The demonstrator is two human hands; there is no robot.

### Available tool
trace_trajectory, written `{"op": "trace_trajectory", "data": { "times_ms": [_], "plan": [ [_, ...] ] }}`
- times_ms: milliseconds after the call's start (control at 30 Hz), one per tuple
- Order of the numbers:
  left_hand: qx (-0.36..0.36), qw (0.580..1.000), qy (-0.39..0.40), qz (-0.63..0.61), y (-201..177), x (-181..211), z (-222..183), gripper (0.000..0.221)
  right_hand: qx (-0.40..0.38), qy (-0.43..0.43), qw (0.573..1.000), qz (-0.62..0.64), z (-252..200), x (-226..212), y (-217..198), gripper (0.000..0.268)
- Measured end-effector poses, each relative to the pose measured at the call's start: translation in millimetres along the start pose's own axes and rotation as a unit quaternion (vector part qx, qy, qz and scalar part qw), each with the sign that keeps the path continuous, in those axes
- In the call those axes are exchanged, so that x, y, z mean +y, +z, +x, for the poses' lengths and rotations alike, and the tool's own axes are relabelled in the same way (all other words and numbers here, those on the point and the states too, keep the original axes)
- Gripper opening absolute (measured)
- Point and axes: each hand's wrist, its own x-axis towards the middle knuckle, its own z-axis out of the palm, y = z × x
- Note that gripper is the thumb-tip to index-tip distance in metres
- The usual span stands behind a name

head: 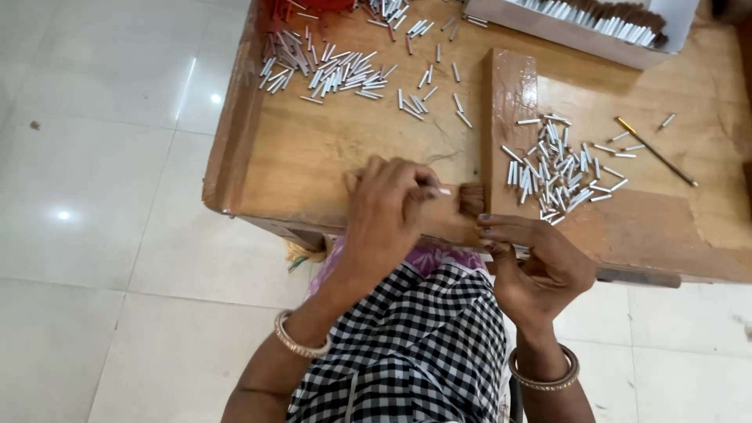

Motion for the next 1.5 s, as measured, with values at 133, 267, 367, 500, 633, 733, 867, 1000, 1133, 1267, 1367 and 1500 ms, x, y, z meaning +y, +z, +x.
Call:
{"op": "trace_trajectory", "data": {
  "times_ms": [133,267,367,500,633,733,867,1000,1133,1267,1367,1500],
  "plan": [
    [-0.038,0.991,0.01,-0.125,5.1,32.6,-21.4,0.013,0.013,0.034,0.991,0.126,-11.7,9.8,-3.7,0.018],
    [-0.052,0.984,0.01,-0.169,7.2,37.4,-25.1,0.016,0.02,0.041,0.994,0.104,-15.7,10.6,-9.6,0.015],
    [-0.049,0.986,0.015,-0.157,7.9,37.9,-27.1,0.016,0.022,0.021,0.999,0.009,-10.3,-1.9,-10.8,0.017],
    [-0.021,0.995,0.033,-0.096,6.3,38.6,-30.5,0.017,0.026,-0.096,0.981,-0.166,-8.8,-10.1,-13.5,0.022],
    [0.0,0.998,0.041,-0.048,6.8,40.3,-33.5,0.017,-0.01,-0.106,0.976,-0.187,-5.5,-18.3,-19.7,0.024],
    [0.012,0.999,0.042,-0.018,7.8,39.8,-36.2,0.016,-0.05,-0.108,0.976,-0.181,-1.2,-23.9,-20.6,0.026],
    [0.022,0.999,0.044,0.006,7.0,37.6,-37.7,0.016,-0.071,-0.073,0.986,-0.135,-0.9,-27.8,-17.9,0.032],
    [0.017,0.999,0.044,0.007,6.1,36.5,-38.6,0.017,-0.074,-0.093,0.981,-0.151,-3.0,-28.5,-11.7,0.034],
    [0.023,0.999,0.04,0.008,3.3,35.9,-37.9,0.019,-0.062,-0.098,0.978,-0.171,-8.1,-23.1,-9.6,0.033],
    [0.022,0.999,0.036,-0.004,5.2,34.4,-38.3,0.018,-0.068,-0.084,0.983,-0.145,-8.1,-23.2,-6.1,0.036],
    [0.026,0.999,0.034,-0.006,5.0,31.6,-38.5,0.017,-0.058,-0.057,0.989,-0.128,-5.2,-26.6,-7.5,0.034],
    [0.022,0.999,0.036,-0.026,5.1,34.2,-38.7,0.014,-0.003,-0.098,0.983,-0.155,-10.9,-16.0,-7.1,0.025]
  ]
}}
